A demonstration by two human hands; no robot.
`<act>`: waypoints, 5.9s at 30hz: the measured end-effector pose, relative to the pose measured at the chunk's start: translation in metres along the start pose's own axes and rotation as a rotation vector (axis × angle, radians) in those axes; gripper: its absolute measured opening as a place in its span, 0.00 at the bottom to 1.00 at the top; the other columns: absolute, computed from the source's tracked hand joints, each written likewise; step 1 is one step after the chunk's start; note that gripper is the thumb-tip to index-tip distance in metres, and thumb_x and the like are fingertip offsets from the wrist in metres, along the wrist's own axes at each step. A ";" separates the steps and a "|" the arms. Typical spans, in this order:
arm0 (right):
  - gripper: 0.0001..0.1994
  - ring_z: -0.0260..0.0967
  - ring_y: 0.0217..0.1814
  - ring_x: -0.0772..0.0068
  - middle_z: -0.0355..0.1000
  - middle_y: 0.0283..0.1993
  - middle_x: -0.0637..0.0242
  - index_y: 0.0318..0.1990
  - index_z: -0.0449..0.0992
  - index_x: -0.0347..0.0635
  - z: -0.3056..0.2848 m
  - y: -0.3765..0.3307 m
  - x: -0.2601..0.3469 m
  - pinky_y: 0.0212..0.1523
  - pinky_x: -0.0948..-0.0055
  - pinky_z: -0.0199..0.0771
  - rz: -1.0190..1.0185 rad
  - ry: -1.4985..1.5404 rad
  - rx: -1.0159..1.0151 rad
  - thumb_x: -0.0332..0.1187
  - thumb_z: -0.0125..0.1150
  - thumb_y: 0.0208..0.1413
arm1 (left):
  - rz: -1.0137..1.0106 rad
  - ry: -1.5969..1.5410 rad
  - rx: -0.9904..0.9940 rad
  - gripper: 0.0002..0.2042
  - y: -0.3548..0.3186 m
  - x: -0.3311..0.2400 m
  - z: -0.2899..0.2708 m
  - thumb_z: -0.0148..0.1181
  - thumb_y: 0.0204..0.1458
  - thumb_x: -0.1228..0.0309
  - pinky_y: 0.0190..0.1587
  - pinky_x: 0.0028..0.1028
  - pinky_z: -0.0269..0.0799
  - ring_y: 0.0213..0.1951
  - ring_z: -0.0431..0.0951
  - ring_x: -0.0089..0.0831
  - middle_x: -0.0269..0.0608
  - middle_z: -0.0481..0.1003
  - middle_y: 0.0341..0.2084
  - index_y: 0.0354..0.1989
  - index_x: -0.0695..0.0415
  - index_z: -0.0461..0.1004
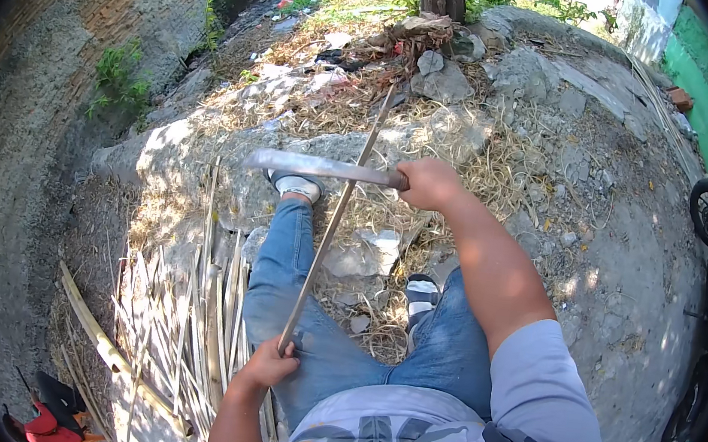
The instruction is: The person scrapes and whittles thin bamboo sticks with a large knife, smoothing down the surface along the length of each stick.
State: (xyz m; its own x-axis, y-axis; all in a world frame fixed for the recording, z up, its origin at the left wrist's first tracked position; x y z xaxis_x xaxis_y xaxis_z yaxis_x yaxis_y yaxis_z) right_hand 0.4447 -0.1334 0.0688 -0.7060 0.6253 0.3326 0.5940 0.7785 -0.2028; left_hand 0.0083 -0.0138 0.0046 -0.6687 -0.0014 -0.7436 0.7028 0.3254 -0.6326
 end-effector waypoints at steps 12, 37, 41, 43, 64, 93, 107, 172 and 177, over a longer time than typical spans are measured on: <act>0.12 0.79 0.47 0.57 0.80 0.41 0.63 0.41 0.81 0.52 -0.006 -0.030 0.058 0.47 0.54 0.79 -0.238 -0.199 0.120 0.37 0.66 0.47 | -0.097 -0.056 -0.012 0.15 0.002 0.010 -0.007 0.61 0.48 0.84 0.24 0.23 0.60 0.22 0.62 0.14 0.22 0.63 0.21 0.28 0.49 0.62; 0.12 0.79 0.46 0.55 0.80 0.40 0.62 0.41 0.82 0.51 0.034 -0.031 0.096 0.46 0.54 0.79 -0.416 -0.257 0.288 0.34 0.65 0.47 | -0.063 -0.202 0.093 0.12 -0.001 -0.005 -0.002 0.58 0.45 0.82 0.23 0.24 0.58 0.22 0.60 0.16 0.23 0.62 0.20 0.25 0.51 0.61; 0.13 0.79 0.45 0.53 0.79 0.38 0.60 0.42 0.80 0.48 0.017 0.008 0.013 0.46 0.54 0.78 -0.072 0.091 -0.099 0.37 0.67 0.47 | 0.073 -0.016 -0.024 0.12 0.000 0.005 -0.003 0.59 0.45 0.81 0.23 0.24 0.58 0.22 0.60 0.16 0.24 0.62 0.20 0.24 0.51 0.61; 0.14 0.79 0.45 0.52 0.79 0.38 0.59 0.43 0.80 0.48 0.010 0.011 -0.010 0.46 0.53 0.78 0.074 0.249 -0.132 0.38 0.66 0.48 | 0.029 -0.059 -0.009 0.12 0.001 0.010 -0.008 0.59 0.45 0.80 0.24 0.24 0.58 0.23 0.60 0.16 0.24 0.63 0.20 0.23 0.50 0.61; 0.13 0.79 0.46 0.54 0.79 0.39 0.57 0.44 0.80 0.50 0.015 0.011 -0.018 0.48 0.55 0.78 0.136 0.302 -0.060 0.38 0.64 0.50 | 0.044 -0.108 0.019 0.11 0.004 0.005 -0.005 0.60 0.46 0.80 0.23 0.24 0.60 0.23 0.62 0.17 0.26 0.64 0.21 0.26 0.52 0.62; 0.09 0.79 0.39 0.52 0.79 0.32 0.62 0.37 0.78 0.52 0.048 -0.025 0.084 0.40 0.53 0.78 -0.409 -0.084 0.077 0.37 0.65 0.46 | -0.021 -0.301 0.128 0.14 0.004 0.003 -0.005 0.58 0.46 0.83 0.19 0.24 0.57 0.18 0.61 0.18 0.26 0.62 0.18 0.26 0.51 0.60; 0.12 0.78 0.49 0.54 0.79 0.44 0.59 0.45 0.79 0.49 0.007 0.006 -0.015 0.49 0.53 0.77 0.364 0.226 -0.171 0.38 0.62 0.54 | -0.007 -0.094 0.063 0.11 0.002 0.010 -0.006 0.60 0.46 0.78 0.21 0.26 0.58 0.20 0.62 0.18 0.26 0.64 0.19 0.26 0.51 0.62; 0.10 0.77 0.34 0.51 0.77 0.29 0.62 0.33 0.76 0.49 -0.062 -0.058 0.037 0.38 0.53 0.76 -0.485 0.000 -0.489 0.40 0.67 0.44 | 0.009 -0.539 0.316 0.25 -0.091 0.004 0.007 0.45 0.64 0.39 0.18 0.25 0.45 0.14 0.49 0.20 0.24 0.51 0.14 0.30 0.49 0.63; 0.09 0.76 0.37 0.46 0.77 0.31 0.56 0.34 0.76 0.45 -0.069 -0.044 -0.004 0.39 0.50 0.74 -0.036 0.228 -0.587 0.37 0.65 0.47 | -0.006 -0.550 0.361 0.24 -0.083 0.013 0.002 0.44 0.66 0.42 0.18 0.24 0.46 0.15 0.51 0.20 0.25 0.54 0.15 0.30 0.50 0.63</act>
State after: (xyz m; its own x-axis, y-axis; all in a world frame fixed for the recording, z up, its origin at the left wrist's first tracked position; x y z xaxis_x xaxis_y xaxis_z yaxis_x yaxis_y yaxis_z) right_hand 0.4478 -0.1735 0.1396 -0.6684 0.5214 0.5305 0.7295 0.5988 0.3305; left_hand -0.0582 -0.0426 0.0465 -0.5188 -0.5163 -0.6814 0.8006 -0.0139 -0.5991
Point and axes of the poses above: each hand's wrist, its own y-axis towards the middle knuckle, its own z-axis out of the palm, x = y × z, the point moved 3 cm from there along y, towards the middle knuckle
